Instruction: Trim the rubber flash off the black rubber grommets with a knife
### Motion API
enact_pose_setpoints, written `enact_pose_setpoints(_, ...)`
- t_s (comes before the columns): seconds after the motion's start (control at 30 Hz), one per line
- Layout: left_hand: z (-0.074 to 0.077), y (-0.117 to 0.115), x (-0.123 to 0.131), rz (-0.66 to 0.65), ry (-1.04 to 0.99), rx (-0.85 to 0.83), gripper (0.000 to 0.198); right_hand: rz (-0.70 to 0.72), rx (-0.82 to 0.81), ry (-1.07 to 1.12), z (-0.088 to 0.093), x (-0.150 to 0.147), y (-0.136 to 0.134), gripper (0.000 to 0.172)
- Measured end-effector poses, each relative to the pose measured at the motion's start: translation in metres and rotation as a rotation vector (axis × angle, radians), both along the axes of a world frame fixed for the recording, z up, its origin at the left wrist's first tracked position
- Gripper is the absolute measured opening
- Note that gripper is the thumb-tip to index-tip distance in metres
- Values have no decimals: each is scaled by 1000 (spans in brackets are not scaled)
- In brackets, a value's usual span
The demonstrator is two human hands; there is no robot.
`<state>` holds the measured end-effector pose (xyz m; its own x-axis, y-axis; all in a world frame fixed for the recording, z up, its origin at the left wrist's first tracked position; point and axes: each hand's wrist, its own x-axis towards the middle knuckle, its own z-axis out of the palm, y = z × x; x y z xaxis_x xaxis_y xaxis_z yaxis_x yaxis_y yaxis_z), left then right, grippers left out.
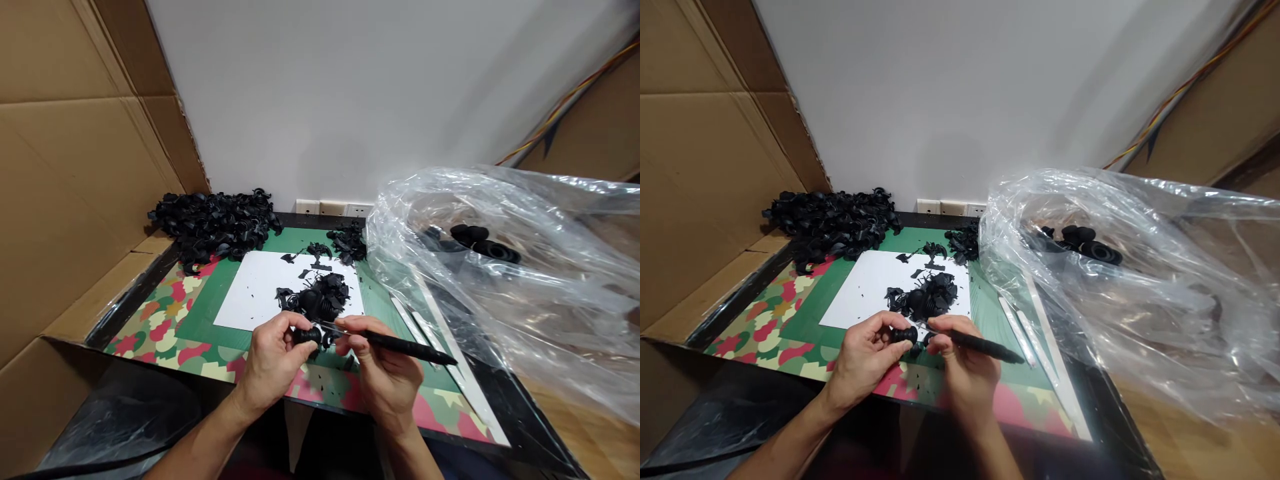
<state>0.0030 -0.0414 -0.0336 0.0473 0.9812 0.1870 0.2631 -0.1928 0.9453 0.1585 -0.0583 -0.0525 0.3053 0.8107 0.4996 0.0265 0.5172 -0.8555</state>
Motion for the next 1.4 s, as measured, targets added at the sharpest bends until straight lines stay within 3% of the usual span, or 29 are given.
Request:
enact_pose_setpoints(0.23,1,1,1,19,22,-20,19,141,24,36,5,-11,-3,11)
enact_pose_setpoints(0.53,3,2,0,31,75,-47,20,160,52,-74,-2,-8,2,14)
enact_pose_setpoints(0.7,3,3,1,36,89,-41,22,154,115,-166,5,-8,2,11)
enact_pose_setpoints(0.8,4,2,2,44,101,-36,22,93,200,-338,9,-10,-1,14)
enact_pose_setpoints(0.87,4,1,3,38,97,-41,19,-25,257,-428,8,-8,-1,17)
enact_pose_setpoints(1.0,4,0,3,51,91,-67,16,-273,229,-333,0,1,6,16)
enact_pose_setpoints(1.17,3,1,1,65,101,-74,18,-79,41,-114,-3,4,7,10)
enact_pose_setpoints(1.4,2,2,0,66,109,8,16,118,7,-28,0,-5,-1,13)
